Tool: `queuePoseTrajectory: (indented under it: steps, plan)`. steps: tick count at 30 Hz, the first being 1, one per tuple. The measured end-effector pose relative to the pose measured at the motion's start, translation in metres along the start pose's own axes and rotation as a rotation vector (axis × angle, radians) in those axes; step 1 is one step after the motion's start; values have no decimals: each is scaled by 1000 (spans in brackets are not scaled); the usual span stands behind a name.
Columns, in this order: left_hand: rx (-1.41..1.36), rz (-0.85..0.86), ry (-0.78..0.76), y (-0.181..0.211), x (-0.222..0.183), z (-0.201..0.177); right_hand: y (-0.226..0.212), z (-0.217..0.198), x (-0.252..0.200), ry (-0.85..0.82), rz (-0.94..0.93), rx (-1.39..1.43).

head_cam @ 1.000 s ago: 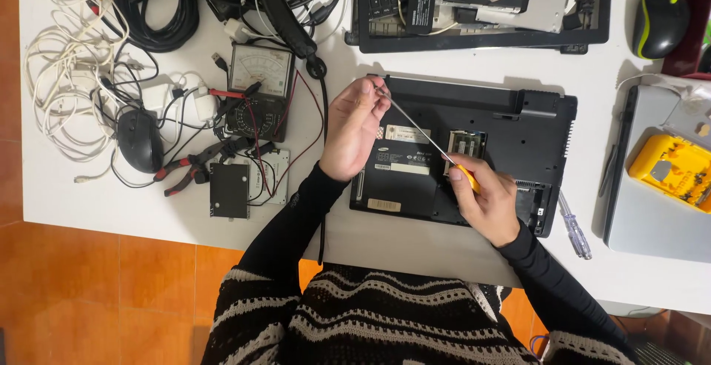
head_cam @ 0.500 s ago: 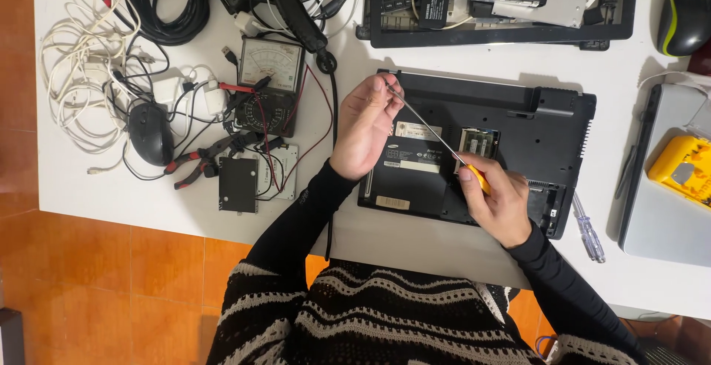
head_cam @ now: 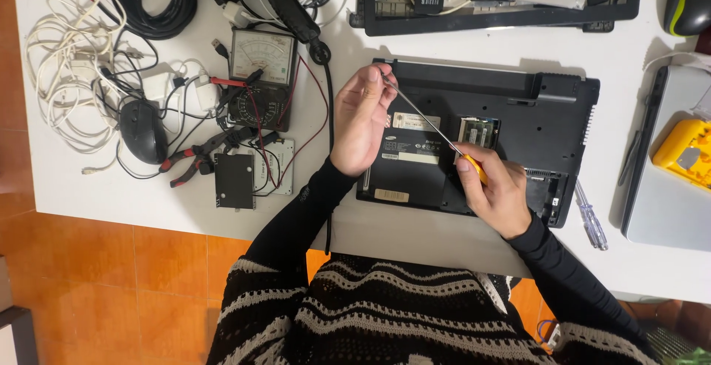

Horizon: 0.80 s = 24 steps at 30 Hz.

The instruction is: The person works on a laptop with its bottom cover removed, flipping the laptop over and repositioning it on the bench. They use a screwdriver to remove screws from the chassis, handle a RAM module with their fingers, and pick screws from a yellow parts tray.

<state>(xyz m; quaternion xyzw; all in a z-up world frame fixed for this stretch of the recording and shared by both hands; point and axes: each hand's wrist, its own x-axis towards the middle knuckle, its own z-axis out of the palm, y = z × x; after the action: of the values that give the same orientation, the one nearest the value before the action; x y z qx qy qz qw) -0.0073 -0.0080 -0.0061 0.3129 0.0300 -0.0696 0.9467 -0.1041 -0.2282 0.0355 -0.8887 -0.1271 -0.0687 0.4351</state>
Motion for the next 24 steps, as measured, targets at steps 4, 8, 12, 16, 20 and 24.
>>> queuePoseTrajectory:
  steps: [4,8,12,16,20,24]
  plan:
    - [31,17,18,-1,-1,0,3,0,-2,-11,-1,-19]
    - [69,38,26,-3,-1,-1,2,-1,-1,-9,-8,-22]
    - [184,76,56,-3,-1,-1,4,-2,-2,-30,41,33]
    - [313,119,94,0,-3,5,8,-3,-3,-39,83,52]
    - [417,142,118,3,-6,11,-1,-5,2,30,16,37]
    - [584,167,143,10,-8,15,-8,-6,7,77,22,35]
